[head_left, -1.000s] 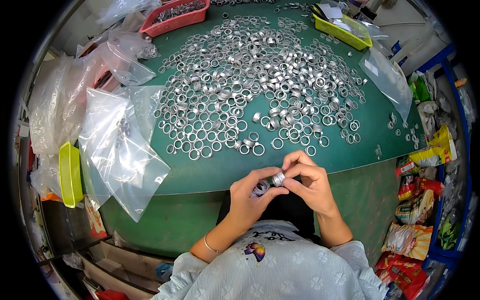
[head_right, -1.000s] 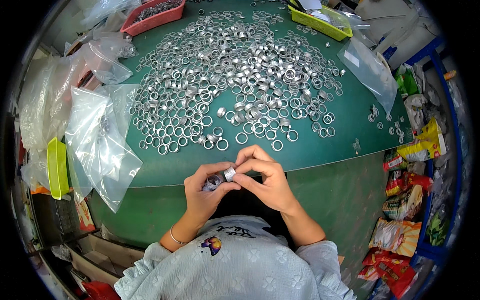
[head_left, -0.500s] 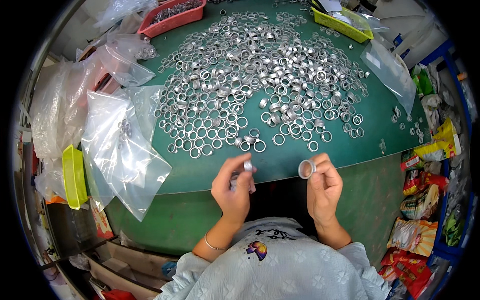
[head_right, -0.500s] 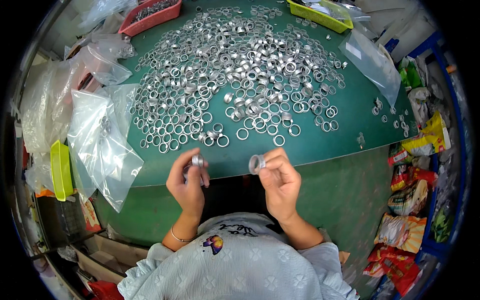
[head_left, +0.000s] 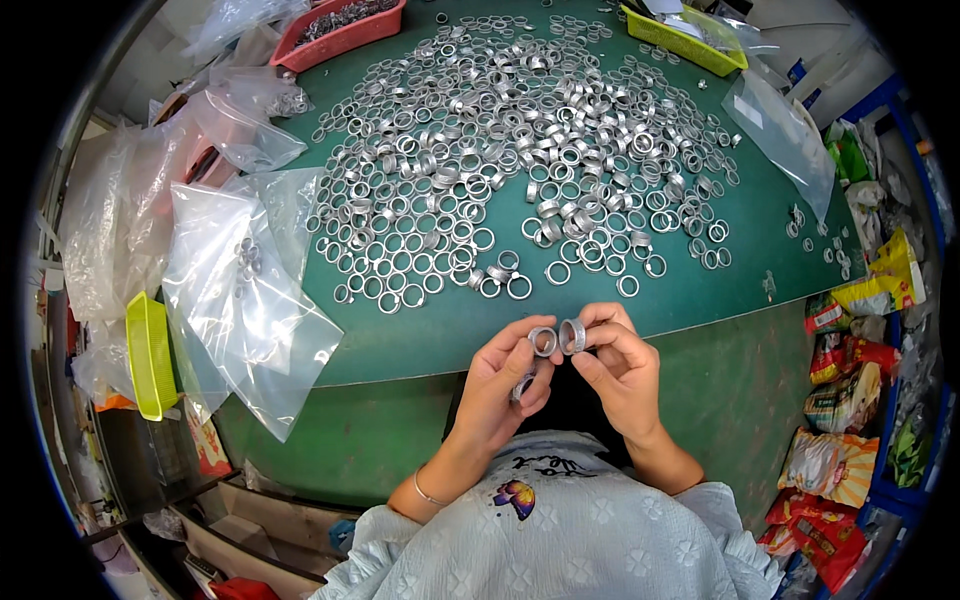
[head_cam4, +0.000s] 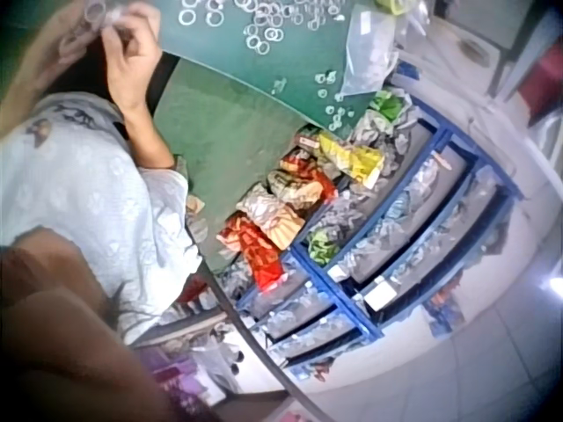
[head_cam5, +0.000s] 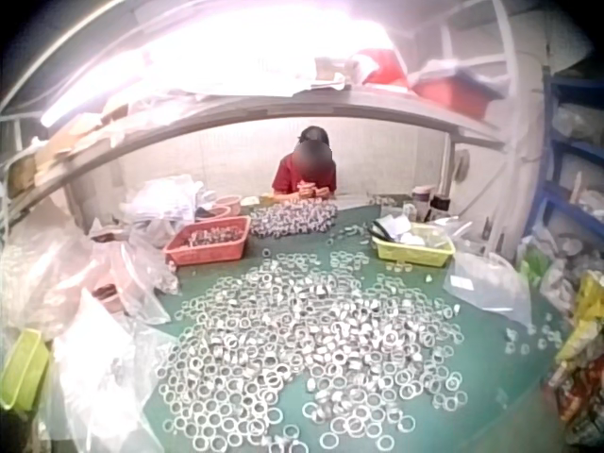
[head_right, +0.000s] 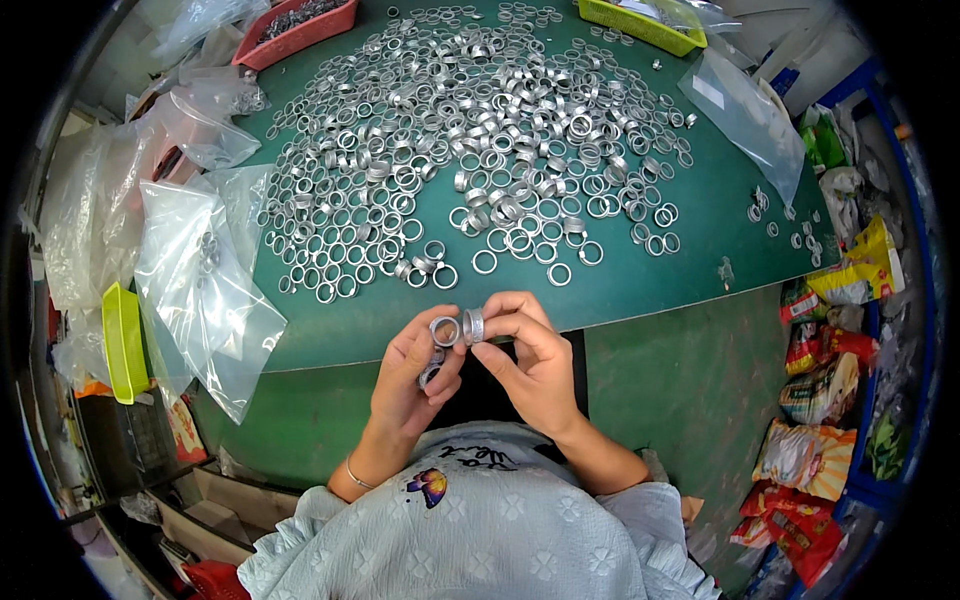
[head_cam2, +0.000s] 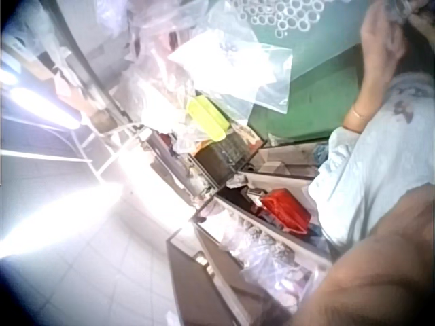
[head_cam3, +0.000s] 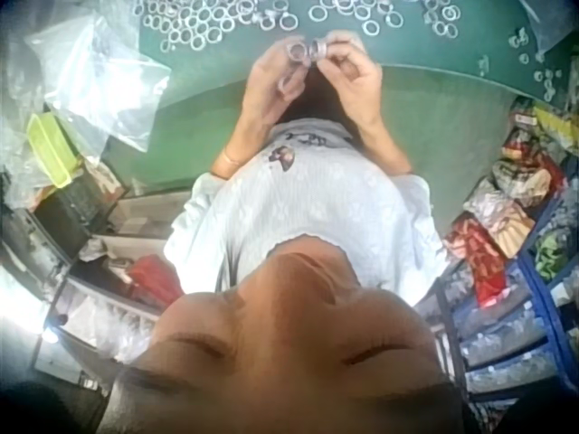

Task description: The person sorts and counts small silver-colored metal rings from a large pile on a green table by hand, occasionally placing them into plastic bags.

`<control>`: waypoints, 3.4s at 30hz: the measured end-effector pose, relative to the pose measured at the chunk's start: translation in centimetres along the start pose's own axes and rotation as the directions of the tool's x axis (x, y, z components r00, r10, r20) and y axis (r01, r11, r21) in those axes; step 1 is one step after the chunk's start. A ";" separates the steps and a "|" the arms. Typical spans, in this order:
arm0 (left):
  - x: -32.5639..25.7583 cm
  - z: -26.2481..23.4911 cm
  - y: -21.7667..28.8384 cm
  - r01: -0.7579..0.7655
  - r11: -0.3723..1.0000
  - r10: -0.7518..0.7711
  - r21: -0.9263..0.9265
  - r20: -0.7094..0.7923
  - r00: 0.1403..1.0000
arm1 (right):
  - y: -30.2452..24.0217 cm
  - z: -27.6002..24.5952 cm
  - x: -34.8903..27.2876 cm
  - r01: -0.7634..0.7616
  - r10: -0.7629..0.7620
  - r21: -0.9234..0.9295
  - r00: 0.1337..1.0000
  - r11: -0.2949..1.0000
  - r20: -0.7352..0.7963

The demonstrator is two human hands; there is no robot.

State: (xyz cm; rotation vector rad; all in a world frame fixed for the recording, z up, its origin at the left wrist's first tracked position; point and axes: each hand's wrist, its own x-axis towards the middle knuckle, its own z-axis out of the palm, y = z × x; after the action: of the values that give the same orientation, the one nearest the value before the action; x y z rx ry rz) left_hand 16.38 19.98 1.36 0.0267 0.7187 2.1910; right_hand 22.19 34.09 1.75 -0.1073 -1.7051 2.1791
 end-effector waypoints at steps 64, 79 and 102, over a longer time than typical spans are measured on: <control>-20.6 -9.4 5.8 -0.848 0.517 0.684 -0.120 -0.537 0.493 | 8.9 16.0 -1.2 0.321 -0.052 -0.255 0.708 0.912 0.704; -47.5 -1.9 11.5 -0.671 -0.251 0.442 0.697 -0.534 -0.720 | 19.3 15.6 -6.5 0.625 0.054 -0.192 0.232 0.757 0.971; -95.9 16.6 20.0 0.652 0.303 0.346 0.695 0.557 -0.755 | 21.7 17.4 -5.6 0.654 0.443 -0.553 0.349 0.516 0.826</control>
State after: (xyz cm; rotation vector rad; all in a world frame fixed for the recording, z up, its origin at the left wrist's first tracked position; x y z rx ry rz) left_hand 70.82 -50.26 45.69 0.9266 -1.2042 0.0260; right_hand 17.24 11.88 -15.18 1.3142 -3.1385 0.8001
